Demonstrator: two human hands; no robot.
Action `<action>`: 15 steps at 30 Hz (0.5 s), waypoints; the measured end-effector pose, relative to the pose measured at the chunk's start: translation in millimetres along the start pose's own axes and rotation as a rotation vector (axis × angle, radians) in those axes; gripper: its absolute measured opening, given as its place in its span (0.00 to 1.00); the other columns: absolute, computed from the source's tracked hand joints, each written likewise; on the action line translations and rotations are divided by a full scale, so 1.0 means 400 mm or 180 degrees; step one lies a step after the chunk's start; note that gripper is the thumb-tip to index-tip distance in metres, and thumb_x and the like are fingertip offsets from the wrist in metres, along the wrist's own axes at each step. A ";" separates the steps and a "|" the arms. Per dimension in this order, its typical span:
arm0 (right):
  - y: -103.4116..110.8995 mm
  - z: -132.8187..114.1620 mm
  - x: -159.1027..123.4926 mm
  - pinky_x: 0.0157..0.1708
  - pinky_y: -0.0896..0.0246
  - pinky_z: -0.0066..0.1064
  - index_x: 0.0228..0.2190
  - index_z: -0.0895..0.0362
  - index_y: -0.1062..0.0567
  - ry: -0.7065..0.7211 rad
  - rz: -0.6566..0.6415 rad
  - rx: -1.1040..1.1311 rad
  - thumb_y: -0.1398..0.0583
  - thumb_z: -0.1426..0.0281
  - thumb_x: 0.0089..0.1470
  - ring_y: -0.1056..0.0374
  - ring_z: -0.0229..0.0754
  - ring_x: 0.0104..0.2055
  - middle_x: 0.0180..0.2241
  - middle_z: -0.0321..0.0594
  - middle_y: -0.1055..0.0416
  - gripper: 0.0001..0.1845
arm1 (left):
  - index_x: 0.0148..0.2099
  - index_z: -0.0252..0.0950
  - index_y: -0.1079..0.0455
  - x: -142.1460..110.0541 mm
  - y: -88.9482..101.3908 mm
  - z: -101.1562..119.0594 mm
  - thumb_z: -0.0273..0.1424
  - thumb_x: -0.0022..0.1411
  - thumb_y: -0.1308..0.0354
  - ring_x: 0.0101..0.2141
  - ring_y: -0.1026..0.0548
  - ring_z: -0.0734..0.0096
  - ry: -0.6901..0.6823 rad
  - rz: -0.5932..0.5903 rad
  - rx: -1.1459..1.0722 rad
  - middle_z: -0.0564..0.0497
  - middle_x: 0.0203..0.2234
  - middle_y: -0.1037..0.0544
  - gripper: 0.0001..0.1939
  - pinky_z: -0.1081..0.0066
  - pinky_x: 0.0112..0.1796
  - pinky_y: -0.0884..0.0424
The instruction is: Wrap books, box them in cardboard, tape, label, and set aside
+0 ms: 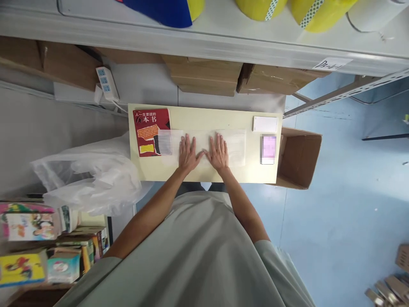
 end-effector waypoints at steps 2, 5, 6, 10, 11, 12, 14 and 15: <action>0.005 0.058 -0.038 0.81 0.61 0.62 0.81 0.61 0.46 -0.0127 0.0135 -0.0050 0.52 0.43 0.78 0.65 0.63 0.87 0.84 0.59 0.62 0.47 | 0.85 0.28 0.48 -0.015 0.008 -0.040 0.58 0.78 0.48 0.83 0.69 0.37 -0.0111 -0.0022 -0.0057 0.32 0.84 0.62 0.49 0.35 0.78 0.63; 0.020 0.156 -0.127 0.81 0.60 0.64 0.81 0.61 0.45 -0.0447 0.0313 -0.0208 0.50 0.39 0.76 0.64 0.65 0.86 0.84 0.61 0.62 0.51 | 0.84 0.30 0.45 -0.039 0.021 -0.088 0.60 0.76 0.47 0.83 0.68 0.35 -0.0204 -0.0022 -0.0179 0.32 0.84 0.61 0.50 0.33 0.78 0.63; 0.025 0.183 -0.154 0.80 0.60 0.65 0.81 0.61 0.45 -0.0537 0.0328 -0.0256 0.50 0.38 0.75 0.64 0.65 0.86 0.84 0.62 0.61 0.51 | 0.84 0.30 0.45 -0.044 0.022 -0.097 0.61 0.76 0.47 0.83 0.68 0.35 -0.0213 -0.0014 -0.0213 0.32 0.84 0.60 0.50 0.33 0.78 0.63; 0.036 0.236 -0.209 0.80 0.59 0.66 0.81 0.64 0.45 -0.0573 0.0243 -0.0388 0.51 0.39 0.76 0.63 0.66 0.86 0.83 0.65 0.61 0.52 | 0.83 0.29 0.45 -0.059 0.016 -0.087 0.61 0.76 0.48 0.83 0.67 0.35 -0.0180 0.0089 -0.0316 0.31 0.84 0.59 0.51 0.33 0.78 0.62; 0.039 0.237 -0.210 0.80 0.59 0.66 0.81 0.65 0.46 -0.0561 0.0236 -0.0414 0.51 0.39 0.76 0.63 0.67 0.86 0.83 0.66 0.61 0.52 | 0.84 0.28 0.46 -0.064 0.018 -0.078 0.61 0.76 0.48 0.83 0.67 0.35 -0.0181 0.0126 -0.0345 0.30 0.84 0.59 0.51 0.33 0.78 0.61; 0.044 0.234 -0.208 0.80 0.59 0.66 0.80 0.66 0.46 -0.0560 0.0245 -0.0434 0.51 0.39 0.76 0.64 0.68 0.86 0.83 0.67 0.62 0.53 | 0.84 0.27 0.48 -0.072 0.023 -0.070 0.60 0.76 0.48 0.83 0.67 0.35 -0.0206 0.0159 -0.0379 0.29 0.84 0.59 0.51 0.34 0.78 0.60; 0.051 0.210 -0.199 0.80 0.60 0.67 0.80 0.69 0.47 -0.0539 0.0262 -0.0441 0.50 0.39 0.75 0.64 0.69 0.86 0.83 0.68 0.62 0.54 | 0.84 0.25 0.50 -0.090 0.047 -0.060 0.57 0.78 0.48 0.83 0.65 0.36 -0.0301 0.0212 -0.0461 0.28 0.84 0.58 0.50 0.36 0.78 0.58; 0.054 0.187 -0.193 0.80 0.60 0.67 0.80 0.69 0.47 -0.0487 0.0252 -0.0423 0.50 0.39 0.75 0.64 0.69 0.86 0.83 0.68 0.62 0.54 | 0.84 0.25 0.50 -0.100 0.066 -0.063 0.56 0.78 0.49 0.83 0.64 0.37 -0.0331 0.0250 -0.0500 0.28 0.84 0.57 0.49 0.37 0.79 0.58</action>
Point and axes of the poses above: each hand's wrist, its own x-axis towards the middle knuckle, its own y-axis out of the back of the hand, z = x × y, the point moved 4 cm from there along x, towards the middle knuckle
